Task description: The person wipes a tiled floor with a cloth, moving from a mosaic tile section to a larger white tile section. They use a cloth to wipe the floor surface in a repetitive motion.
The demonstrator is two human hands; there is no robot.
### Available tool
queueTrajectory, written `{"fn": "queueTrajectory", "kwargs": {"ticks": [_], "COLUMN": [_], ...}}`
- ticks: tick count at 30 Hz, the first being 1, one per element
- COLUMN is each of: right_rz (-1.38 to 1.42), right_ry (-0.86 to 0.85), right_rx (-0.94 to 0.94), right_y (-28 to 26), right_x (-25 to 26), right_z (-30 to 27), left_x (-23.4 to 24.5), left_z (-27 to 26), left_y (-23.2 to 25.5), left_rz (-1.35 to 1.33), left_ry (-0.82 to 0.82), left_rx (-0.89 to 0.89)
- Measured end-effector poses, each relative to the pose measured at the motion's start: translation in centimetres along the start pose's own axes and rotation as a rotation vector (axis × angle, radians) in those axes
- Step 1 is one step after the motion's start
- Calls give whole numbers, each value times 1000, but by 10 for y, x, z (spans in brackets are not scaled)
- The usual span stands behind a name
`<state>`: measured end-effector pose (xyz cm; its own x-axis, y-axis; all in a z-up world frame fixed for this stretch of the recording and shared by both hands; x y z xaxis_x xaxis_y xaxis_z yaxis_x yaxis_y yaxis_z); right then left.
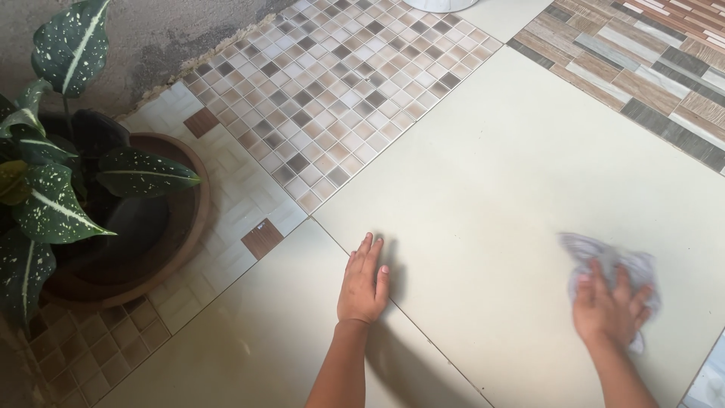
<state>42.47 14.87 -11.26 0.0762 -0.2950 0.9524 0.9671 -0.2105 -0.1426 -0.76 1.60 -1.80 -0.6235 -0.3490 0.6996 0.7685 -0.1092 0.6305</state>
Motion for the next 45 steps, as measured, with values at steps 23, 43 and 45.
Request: {"fn": "queueTrajectory", "kwargs": {"ticks": [23, 43, 45], "right_rz": [88, 2, 42], "right_ry": [-55, 12, 23], "right_rx": [331, 316, 503], "right_y": [-90, -146, -209], "right_x": [43, -55, -31], "right_z": [-24, 85, 40], "left_x": [-7, -3, -5], "left_z": [2, 14, 14], "left_y": [-1, 11, 8], "left_rz": [102, 278, 282], "left_ry": [-8, -179, -155], "left_rx": [7, 285, 278]}}
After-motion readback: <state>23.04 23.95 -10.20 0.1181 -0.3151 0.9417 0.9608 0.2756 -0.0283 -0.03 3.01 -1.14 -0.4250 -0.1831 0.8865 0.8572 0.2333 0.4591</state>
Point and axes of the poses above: each hand's wrist, its own z-axis towards the middle knuckle, its own x-axis out of the back of the hand, y = z × x, the point moved 1 cm from there along z, towards the middle knuckle, and after that the axes turned 12 degrees about -x, right-handed, at the moved point
